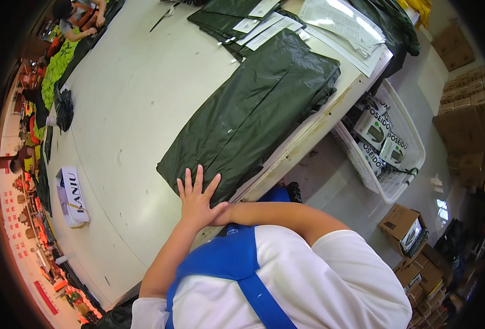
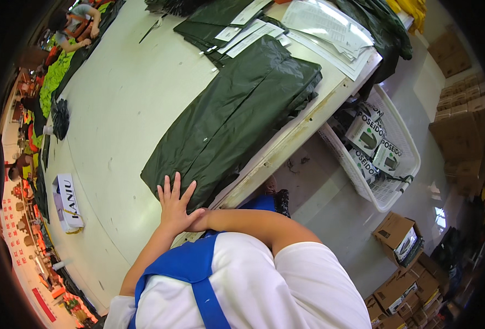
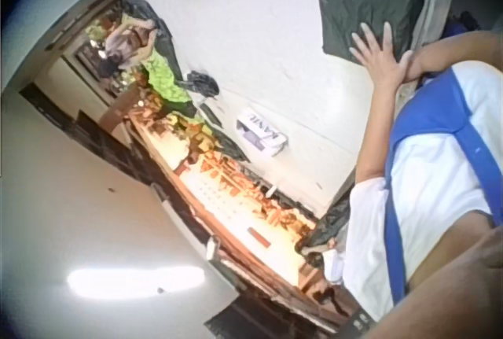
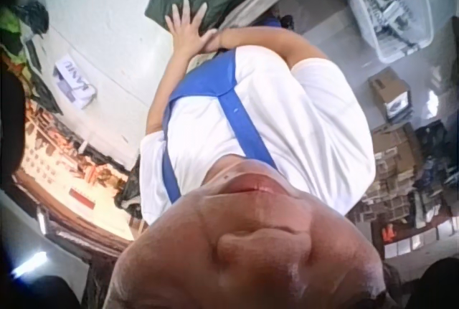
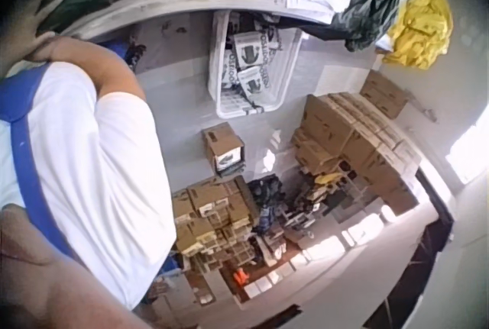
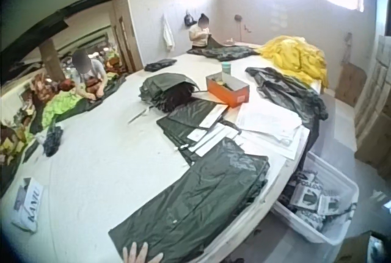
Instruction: The person folds a large green raincoat on a white table, smoothing and aligning the fabric into a compact rectangle. They then place the folded item into a white basket and retrieve another raincoat to repeat the folding process, using a small blade to trim loose threads.
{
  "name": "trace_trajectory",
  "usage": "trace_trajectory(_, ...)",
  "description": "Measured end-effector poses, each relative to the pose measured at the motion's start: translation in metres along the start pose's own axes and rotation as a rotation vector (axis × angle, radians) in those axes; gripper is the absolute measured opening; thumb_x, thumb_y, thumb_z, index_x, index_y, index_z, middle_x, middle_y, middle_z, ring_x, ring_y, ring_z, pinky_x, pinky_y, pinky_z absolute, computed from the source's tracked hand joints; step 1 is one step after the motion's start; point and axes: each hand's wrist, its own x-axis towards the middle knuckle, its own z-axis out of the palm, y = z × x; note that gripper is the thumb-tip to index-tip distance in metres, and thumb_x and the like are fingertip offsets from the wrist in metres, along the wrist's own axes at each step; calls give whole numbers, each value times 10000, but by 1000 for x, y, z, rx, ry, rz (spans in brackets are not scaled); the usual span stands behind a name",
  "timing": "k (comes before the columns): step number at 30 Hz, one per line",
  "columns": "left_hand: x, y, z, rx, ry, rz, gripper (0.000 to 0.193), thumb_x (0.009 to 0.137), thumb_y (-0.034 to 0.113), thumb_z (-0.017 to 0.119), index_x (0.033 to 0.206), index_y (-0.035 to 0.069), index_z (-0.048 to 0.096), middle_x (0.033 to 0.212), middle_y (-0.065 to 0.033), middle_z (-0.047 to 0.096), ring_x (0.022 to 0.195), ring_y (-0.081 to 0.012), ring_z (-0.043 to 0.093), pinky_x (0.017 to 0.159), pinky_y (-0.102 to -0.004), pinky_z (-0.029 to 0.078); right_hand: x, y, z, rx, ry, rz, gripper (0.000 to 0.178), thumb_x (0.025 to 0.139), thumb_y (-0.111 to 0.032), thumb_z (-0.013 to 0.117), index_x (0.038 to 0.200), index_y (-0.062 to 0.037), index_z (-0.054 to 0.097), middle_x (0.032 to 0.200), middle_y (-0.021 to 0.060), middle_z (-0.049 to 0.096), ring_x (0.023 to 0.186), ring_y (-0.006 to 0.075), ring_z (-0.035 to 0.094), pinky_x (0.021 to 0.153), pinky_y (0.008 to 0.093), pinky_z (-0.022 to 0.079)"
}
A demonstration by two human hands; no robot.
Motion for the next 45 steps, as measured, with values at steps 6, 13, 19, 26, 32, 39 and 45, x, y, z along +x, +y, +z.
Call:
trace_trajectory(6,-27,-40,45,46,-28,-72,729,776,614,581,1422,344,375,1564,-121,99,1411,-444,33,1073,-653,7,-34,-98,-46,-658,-389,142,534,832,-415,579,1270,-110,562,1180,171,608,1070,298,589,906,399,448)
trace_trajectory(13,-30,-52,29,-31,122,-67,662,798,496,622,1393,280,428,1530,-136,212,1398,-412,142,1106,-598,77,-90,-126,-231,-973,825,156,532,845,-368,616,1295,-108,500,1324,142,508,1215,384,454,1018,499,348)
trace_trajectory(19,39,-133,33,18,334,-435,357,909,313,539,1192,96,535,1175,-150,543,1092,-343,502,919,-475,388,-145,-47,-318,-1190,1098,1037,609,921,-534,422,1453,-265,296,1535,94,215,1417,368,126,1071,659,62)
trace_trajectory(26,33,-177,54,25,264,-363,282,920,329,519,1049,80,551,903,-129,593,859,-336,564,758,-451,435,-177,-20,-281,-1112,1249,833,692,898,-426,539,1459,-135,257,1534,154,168,1409,380,139,1103,575,123)
trace_trajectory(32,136,-135,3,-310,98,-190,367,960,335,418,1089,36,587,1061,-153,618,1013,-331,562,856,-425,428,-199,-28,-286,-513,1686,671,822,868,-313,635,1432,41,152,1397,308,307,1309,420,312,1091,438,243)
trace_trajectory(39,367,10,-25,-650,-130,-117,417,926,398,528,1056,8,598,996,-156,643,904,-258,614,803,-345,466,-208,-35,-304,-1,1849,503,716,889,-227,615,1423,11,200,1200,281,527,1112,319,527,920,378,419)
trace_trajectory(45,415,44,-46,-1124,-597,-272,485,893,219,602,1323,47,459,1039,-56,625,908,-130,603,812,-325,510,-214,-53,-302,230,1888,287,625,936,-112,535,1449,-68,180,1076,166,601,925,155,565,829,277,450)
